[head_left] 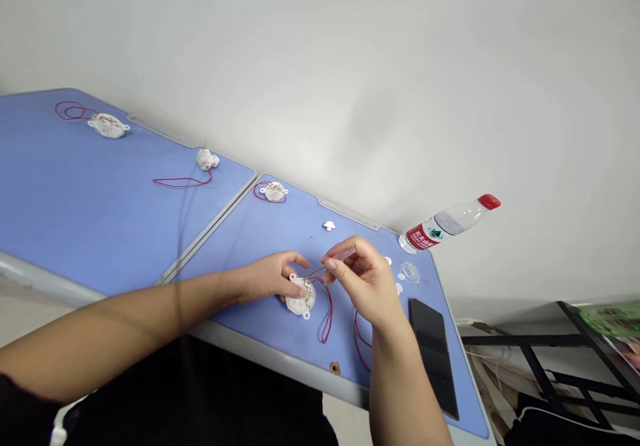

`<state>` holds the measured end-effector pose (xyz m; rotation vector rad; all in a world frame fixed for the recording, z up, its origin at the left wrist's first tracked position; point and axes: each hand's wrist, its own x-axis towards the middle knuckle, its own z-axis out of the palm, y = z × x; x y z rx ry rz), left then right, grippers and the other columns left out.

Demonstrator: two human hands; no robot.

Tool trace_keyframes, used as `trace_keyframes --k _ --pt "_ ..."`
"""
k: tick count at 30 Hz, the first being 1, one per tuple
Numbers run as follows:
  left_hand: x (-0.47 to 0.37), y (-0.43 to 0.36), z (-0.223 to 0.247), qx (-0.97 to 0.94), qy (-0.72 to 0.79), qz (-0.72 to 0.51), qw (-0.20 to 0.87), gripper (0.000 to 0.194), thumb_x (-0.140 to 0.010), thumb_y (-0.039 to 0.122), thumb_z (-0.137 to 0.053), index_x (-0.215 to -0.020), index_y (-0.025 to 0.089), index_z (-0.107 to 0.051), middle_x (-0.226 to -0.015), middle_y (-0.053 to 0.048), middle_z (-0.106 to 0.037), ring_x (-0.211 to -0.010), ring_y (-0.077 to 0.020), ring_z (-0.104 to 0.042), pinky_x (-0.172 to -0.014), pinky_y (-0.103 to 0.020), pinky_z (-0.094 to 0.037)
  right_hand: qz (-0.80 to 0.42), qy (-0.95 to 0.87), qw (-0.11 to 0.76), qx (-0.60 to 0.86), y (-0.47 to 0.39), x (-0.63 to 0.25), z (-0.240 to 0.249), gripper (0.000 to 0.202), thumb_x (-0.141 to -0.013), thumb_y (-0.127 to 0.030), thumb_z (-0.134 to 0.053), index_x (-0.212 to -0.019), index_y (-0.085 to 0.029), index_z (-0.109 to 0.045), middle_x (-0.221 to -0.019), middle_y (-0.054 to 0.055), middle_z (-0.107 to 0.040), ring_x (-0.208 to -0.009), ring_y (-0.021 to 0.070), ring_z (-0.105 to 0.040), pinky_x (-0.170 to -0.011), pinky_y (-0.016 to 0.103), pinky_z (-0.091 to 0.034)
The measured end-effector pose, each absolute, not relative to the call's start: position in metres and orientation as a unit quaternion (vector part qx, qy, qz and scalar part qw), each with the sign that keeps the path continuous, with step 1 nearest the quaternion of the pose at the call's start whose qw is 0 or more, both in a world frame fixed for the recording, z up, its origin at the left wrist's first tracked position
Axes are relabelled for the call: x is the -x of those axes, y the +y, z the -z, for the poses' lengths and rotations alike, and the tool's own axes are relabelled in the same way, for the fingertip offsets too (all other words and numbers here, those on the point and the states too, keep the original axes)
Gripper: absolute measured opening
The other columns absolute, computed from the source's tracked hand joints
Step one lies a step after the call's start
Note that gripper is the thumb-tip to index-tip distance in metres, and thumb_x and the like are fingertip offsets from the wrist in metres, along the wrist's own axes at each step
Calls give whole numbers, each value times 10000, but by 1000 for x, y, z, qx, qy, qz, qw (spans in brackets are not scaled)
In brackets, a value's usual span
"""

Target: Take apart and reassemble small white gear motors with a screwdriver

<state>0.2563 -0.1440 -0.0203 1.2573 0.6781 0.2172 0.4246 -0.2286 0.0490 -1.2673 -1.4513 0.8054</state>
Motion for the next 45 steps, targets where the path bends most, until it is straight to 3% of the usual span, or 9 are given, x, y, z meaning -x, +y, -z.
trace_keyframes --k 7,9,12,17,22,30,35,39,45 --pt "-257 -146 19 -573 303 -107 754 593 -609 242 -786 -1130 168 -512 -675 54 -631 -618 -139 -607 -613 -254 -448 -391 -557 547 487 -227 -412 -41 209 -819 -307 -711 -767 -209 -534 -732 -24 -625 -541 109 -631 -529 244 -529" --pt "-257 -146 18 -576 308 -108 749 578 -624 248 -782 -1130 170 -513 -665 59 -627 -611 -132 -599 -606 -247 -442 -396 -569 539 478 -228 -415 -42 131 -839 -294 -692 -891 -221 -596 -769 -19 -633 -578 113 -652 -573 253 -542" --pt "-256 -145 18 -574 309 -107 751 576 -639 259 -773 -1142 169 -508 -656 56 -635 -620 -141 -607 -604 -249 -440 -419 -605 500 457 -229 -425 -47 276 -893 -298 -622 -1165 -256 -600 -880 16 -662 -679 135 -686 -667 297 -569" --pt "-256 -146 19 -573 306 -103 753 624 -606 242 -776 -1161 171 -499 -673 42 -655 -640 -164 -624 -642 -279 -454 -403 -601 493 484 -229 -430 -47 110 -872 -311 -642 -865 -201 -655 -682 2 -670 -590 147 -681 -585 276 -558" --pt "-256 -148 17 -581 310 -109 745 609 -614 230 -766 -1158 166 -500 -687 45 -640 -648 -154 -614 -650 -272 -443 -328 -565 531 540 -225 -418 -43 206 -779 -338 -741 -739 -198 -596 -670 -19 -641 -505 126 -647 -489 237 -491" --pt "-256 -146 13 -570 310 -107 754 583 -628 215 -750 -1155 152 -509 -654 54 -628 -613 -143 -582 -601 -247 -420 -435 -626 474 441 -232 -427 -50 160 -918 -322 -579 -1038 -227 -627 -892 38 -683 -703 147 -675 -663 309 -570" --pt "-256 -148 14 -578 307 -103 749 624 -613 218 -765 -1174 166 -496 -676 47 -639 -644 -146 -598 -643 -265 -440 -385 -597 496 499 -230 -429 -48 115 -861 -304 -659 -831 -201 -615 -711 6 -683 -581 150 -682 -563 276 -548" --pt "-255 -149 15 -580 306 -100 748 618 -615 223 -763 -1170 175 -497 -696 41 -642 -662 -156 -615 -652 -273 -447 -355 -565 529 524 -226 -422 -43 236 -794 -312 -733 -719 -204 -537 -684 -17 -663 -508 127 -644 -502 246 -490" --pt "-255 -146 16 -573 298 -104 756 604 -624 256 -769 -1158 168 -501 -675 49 -618 -618 -142 -595 -618 -261 -437 -371 -637 464 492 -232 -427 -51 132 -867 -327 -654 -952 -227 -638 -837 21 -676 -685 156 -670 -642 298 -537"
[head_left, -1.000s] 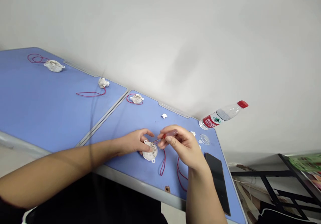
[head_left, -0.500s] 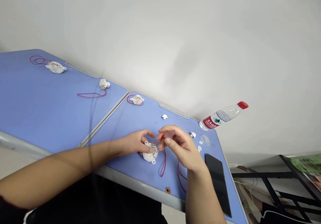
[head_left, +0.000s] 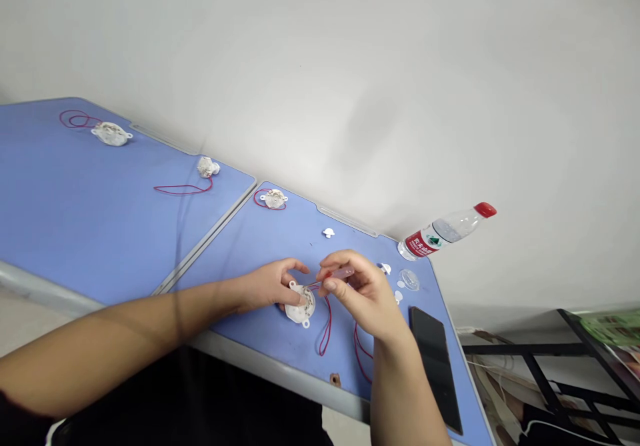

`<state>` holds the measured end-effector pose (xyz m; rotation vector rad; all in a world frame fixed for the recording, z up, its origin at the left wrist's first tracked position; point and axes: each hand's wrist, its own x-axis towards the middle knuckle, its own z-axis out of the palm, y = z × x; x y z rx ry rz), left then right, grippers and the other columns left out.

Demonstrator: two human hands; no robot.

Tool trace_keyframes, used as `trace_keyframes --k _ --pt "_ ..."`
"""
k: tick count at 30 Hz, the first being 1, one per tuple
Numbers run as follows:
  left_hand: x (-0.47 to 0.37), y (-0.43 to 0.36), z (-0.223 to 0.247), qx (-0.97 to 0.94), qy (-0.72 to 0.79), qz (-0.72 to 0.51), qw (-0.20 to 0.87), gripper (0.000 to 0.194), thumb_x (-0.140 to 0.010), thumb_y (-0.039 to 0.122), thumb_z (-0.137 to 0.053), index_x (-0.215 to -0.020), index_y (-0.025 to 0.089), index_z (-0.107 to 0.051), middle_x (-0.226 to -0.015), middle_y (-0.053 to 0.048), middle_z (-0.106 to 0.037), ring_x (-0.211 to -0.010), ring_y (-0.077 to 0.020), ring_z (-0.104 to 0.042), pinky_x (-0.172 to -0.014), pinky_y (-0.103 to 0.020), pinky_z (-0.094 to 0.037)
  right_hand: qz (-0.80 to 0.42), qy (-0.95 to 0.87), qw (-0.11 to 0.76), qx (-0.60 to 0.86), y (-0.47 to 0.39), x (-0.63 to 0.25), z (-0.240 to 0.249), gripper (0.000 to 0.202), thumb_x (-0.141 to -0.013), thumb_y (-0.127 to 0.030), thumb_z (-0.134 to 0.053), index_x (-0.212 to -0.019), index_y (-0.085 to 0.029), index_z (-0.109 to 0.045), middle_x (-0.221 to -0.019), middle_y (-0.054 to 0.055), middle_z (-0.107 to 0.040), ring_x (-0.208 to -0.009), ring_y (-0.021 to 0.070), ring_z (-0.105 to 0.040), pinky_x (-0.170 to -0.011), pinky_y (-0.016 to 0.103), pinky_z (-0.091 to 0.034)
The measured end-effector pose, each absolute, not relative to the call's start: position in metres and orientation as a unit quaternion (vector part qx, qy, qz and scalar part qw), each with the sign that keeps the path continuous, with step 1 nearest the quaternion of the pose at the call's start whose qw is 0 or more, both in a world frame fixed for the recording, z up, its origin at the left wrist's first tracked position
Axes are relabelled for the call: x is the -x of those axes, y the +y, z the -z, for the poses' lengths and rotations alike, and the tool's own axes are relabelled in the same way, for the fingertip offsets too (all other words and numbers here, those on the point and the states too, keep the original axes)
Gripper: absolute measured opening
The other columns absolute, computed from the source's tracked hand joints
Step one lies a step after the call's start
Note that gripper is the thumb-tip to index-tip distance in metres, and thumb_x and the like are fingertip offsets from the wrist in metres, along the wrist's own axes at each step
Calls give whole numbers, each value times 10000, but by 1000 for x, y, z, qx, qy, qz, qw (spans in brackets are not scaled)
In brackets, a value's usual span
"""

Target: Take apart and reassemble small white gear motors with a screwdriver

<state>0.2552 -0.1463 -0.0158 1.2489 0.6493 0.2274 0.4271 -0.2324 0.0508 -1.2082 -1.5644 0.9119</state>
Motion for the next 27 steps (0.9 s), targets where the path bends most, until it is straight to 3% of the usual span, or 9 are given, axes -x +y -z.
trace_keyframes --k 3,8,14,18,21,24,27 --pt "-255 -147 16 -575 297 -98 756 620 -621 240 -763 -1172 160 -489 -677 48 -617 -613 -138 -586 -622 -262 -437 -398 -659 436 466 -235 -433 -54 165 -914 -305 -584 -1047 -229 -643 -896 43 -687 -744 173 -691 -694 328 -567" --pt "-256 -150 17 -589 298 -109 743 629 -616 220 -763 -1181 181 -488 -677 57 -605 -640 -147 -594 -635 -267 -442 -354 -638 456 509 -230 -430 -50 89 -886 -269 -621 -831 -200 -633 -740 19 -687 -613 157 -685 -587 283 -531" --pt "-256 -151 16 -591 305 -112 738 612 -626 212 -751 -1178 177 -490 -679 60 -599 -647 -148 -597 -638 -269 -448 -317 -605 491 541 -227 -420 -47 223 -812 -341 -705 -724 -207 -550 -665 -12 -639 -548 148 -659 -522 260 -488" --pt "-256 -148 15 -580 300 -106 750 621 -630 229 -755 -1182 168 -477 -678 55 -606 -630 -143 -597 -619 -262 -445 -305 -628 475 537 -229 -419 -49 189 -837 -335 -678 -749 -207 -571 -710 9 -655 -601 150 -648 -562 273 -498" --pt "-256 -145 15 -576 289 -97 759 626 -643 238 -746 -1197 161 -465 -679 50 -612 -617 -139 -592 -608 -262 -445 -335 -637 475 507 -231 -423 -50 118 -884 -328 -627 -932 -222 -611 -818 27 -674 -646 152 -658 -615 296 -527" --pt "-256 -144 15 -575 283 -91 763 620 -633 235 -749 -1186 164 -477 -692 39 -627 -628 -148 -606 -610 -267 -447 -385 -654 451 470 -233 -430 -51 197 -917 -305 -586 -1102 -242 -610 -916 38 -672 -722 161 -681 -690 327 -561" --pt "-256 -144 15 -574 290 -88 761 609 -615 232 -759 -1163 170 -501 -693 41 -621 -639 -154 -613 -616 -269 -446 -402 -658 428 472 -232 -435 -52 135 -924 -304 -576 -990 -213 -650 -872 46 -694 -745 178 -699 -698 334 -571"
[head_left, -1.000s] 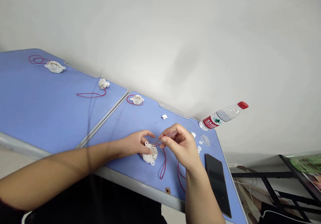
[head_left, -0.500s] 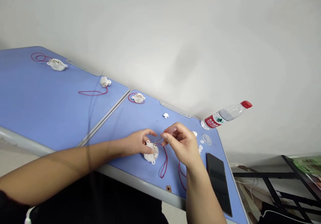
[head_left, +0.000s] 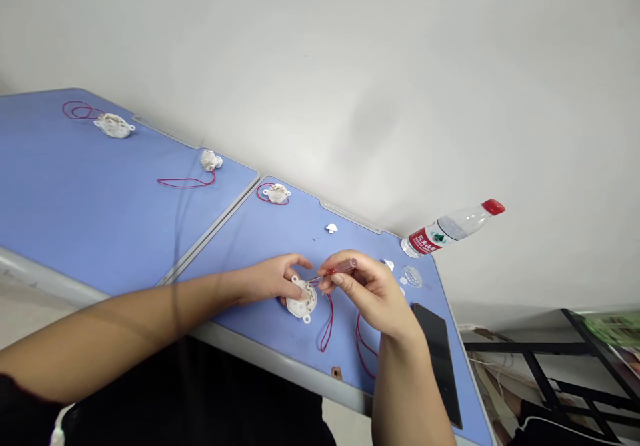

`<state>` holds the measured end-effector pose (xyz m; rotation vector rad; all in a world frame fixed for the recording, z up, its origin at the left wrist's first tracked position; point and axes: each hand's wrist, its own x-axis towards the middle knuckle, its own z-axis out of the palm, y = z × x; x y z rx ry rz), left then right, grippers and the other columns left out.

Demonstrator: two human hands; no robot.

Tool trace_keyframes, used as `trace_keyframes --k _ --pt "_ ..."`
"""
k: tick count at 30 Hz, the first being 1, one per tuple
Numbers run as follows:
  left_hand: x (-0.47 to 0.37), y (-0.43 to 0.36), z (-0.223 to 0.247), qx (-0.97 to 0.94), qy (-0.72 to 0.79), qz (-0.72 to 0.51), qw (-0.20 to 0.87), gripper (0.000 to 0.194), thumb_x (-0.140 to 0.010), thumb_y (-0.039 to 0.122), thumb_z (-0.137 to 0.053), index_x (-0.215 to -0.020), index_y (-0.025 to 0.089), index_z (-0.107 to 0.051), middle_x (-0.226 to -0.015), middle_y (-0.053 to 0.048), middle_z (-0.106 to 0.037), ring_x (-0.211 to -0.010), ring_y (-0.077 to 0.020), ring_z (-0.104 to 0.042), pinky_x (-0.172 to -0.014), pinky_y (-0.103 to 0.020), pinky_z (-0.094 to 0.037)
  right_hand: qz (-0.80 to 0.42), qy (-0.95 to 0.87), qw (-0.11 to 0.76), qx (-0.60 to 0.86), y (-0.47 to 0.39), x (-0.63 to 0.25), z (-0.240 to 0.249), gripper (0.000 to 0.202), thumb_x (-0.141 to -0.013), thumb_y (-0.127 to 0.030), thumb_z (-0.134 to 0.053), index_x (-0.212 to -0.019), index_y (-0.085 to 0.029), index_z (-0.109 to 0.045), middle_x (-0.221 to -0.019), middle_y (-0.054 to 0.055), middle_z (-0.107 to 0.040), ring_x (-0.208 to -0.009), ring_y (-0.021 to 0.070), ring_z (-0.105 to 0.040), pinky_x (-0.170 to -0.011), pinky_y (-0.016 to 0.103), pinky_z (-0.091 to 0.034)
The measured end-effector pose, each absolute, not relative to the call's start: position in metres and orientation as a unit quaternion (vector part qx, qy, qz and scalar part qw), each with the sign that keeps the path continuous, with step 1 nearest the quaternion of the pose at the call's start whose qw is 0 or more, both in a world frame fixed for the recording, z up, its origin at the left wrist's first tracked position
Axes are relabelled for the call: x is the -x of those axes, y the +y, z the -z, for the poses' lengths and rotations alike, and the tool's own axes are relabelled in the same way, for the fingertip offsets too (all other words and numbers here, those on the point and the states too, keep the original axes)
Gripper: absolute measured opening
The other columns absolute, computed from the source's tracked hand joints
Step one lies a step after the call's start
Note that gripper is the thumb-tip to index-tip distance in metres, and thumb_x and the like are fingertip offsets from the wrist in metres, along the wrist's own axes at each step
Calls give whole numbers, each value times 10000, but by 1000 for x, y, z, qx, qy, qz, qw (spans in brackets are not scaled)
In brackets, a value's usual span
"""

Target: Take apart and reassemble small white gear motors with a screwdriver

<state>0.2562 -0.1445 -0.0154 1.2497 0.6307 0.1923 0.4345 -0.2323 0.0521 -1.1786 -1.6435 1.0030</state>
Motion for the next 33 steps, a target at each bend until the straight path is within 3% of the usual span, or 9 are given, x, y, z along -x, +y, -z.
trace_keyframes --k 6,9,14,19,27,33 --pt "-256 -147 15 -579 307 -101 748 633 -602 217 -756 -1181 167 -506 -663 57 -594 -614 -150 -600 -611 -268 -441 -344 -601 479 539 -226 -427 -47 184 -820 -351 -703 -770 -203 -604 -660 -5 -666 -564 164 -682 -539 274 -524" --pt "-256 -147 13 -580 310 -94 747 642 -617 219 -744 -1203 163 -488 -673 48 -604 -620 -149 -600 -609 -265 -443 -337 -588 513 527 -224 -429 -48 191 -794 -327 -727 -737 -198 -597 -709 5 -673 -553 154 -673 -540 275 -533" --pt "-255 -146 10 -571 312 -81 755 592 -659 271 -718 -1196 181 -486 -742 30 -599 -685 -160 -621 -596 -253 -460 -182 -458 684 538 -212 -450 -38 102 -842 -292 -655 -861 -203 -610 -848 21 -670 -668 147 -677 -652 327 -589" --pt "-253 -147 6 -547 310 -96 772 593 -644 259 -705 -1185 219 -465 -819 34 -567 -723 -154 -621 -662 -283 -499 -227 -469 606 600 -190 -449 -12 167 -778 -338 -674 -817 -183 -625 -819 25 -649 -719 166 -674 -662 343 -594" --pt "-257 -149 9 -588 317 -94 739 443 -647 264 -651 -1026 189 -433 -694 53 -585 -578 -132 -571 -518 -245 -417 -259 -454 611 595 -184 -444 1 199 -774 -365 -665 -825 -180 -613 -847 28 -649 -734 178 -682 -687 375 -592" --pt "-258 -150 9 -578 316 -102 745 412 -622 254 -672 -953 196 -434 -734 41 -618 -592 -122 -579 -511 -231 -404 -266 -454 607 595 -181 -447 6 186 -779 -346 -650 -835 -173 -613 -850 28 -642 -730 175 -684 -715 388 -588"
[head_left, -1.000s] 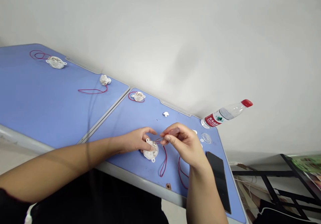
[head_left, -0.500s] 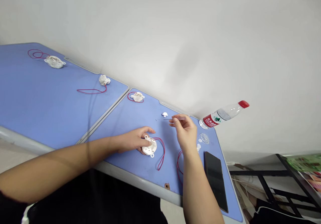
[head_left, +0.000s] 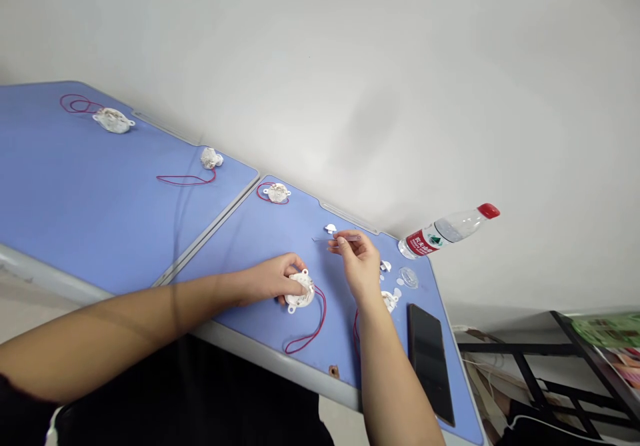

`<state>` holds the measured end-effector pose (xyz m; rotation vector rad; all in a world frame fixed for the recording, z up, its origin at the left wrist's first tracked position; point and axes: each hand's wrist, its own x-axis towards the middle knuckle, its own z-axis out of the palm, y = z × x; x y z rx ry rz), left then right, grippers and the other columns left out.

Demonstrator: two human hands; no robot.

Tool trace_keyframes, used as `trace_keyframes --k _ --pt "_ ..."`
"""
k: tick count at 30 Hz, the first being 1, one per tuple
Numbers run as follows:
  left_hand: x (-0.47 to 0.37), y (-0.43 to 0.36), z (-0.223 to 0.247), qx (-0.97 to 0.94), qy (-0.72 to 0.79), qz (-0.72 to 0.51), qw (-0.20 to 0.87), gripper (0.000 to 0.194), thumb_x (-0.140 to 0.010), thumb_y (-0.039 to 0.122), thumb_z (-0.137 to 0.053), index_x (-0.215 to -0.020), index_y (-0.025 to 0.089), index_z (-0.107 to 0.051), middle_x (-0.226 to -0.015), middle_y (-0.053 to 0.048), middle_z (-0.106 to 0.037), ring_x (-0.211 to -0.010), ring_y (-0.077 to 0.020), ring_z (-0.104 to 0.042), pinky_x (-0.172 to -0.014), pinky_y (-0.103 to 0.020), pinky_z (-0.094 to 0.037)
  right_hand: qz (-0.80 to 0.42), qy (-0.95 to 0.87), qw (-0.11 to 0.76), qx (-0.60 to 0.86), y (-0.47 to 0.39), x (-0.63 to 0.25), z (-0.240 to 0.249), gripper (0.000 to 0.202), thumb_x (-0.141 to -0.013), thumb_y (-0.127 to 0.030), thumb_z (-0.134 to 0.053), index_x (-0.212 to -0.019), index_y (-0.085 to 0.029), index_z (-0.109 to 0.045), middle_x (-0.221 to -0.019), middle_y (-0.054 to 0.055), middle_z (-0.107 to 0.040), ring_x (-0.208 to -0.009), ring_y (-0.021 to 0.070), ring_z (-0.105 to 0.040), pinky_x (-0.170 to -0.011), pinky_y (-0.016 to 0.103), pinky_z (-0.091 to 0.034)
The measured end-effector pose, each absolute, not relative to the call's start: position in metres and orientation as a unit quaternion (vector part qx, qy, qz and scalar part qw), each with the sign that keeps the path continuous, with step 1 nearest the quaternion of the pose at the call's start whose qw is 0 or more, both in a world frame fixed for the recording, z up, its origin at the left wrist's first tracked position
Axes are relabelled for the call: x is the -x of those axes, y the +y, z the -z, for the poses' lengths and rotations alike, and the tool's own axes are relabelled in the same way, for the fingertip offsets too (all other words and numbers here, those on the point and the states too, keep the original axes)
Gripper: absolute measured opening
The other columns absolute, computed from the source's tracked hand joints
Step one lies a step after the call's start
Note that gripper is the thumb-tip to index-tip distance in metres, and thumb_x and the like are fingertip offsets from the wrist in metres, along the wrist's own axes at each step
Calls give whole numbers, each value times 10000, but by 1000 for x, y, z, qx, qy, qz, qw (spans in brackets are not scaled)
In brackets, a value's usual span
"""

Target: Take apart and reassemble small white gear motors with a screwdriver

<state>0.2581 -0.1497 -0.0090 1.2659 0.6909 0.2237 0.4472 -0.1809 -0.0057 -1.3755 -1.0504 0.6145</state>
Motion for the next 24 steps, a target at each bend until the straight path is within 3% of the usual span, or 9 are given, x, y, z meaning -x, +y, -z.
trace_keyframes --k 24 --pt "-256 -148 8 -553 293 -98 774 431 -706 276 -676 -1092 168 -517 -829 5 -621 -683 -118 -578 -601 -255 -467 -255 -455 630 576 -186 -445 -2 189 -785 -360 -679 -838 -184 -635 -851 31 -664 -706 169 -677 -652 355 -584"
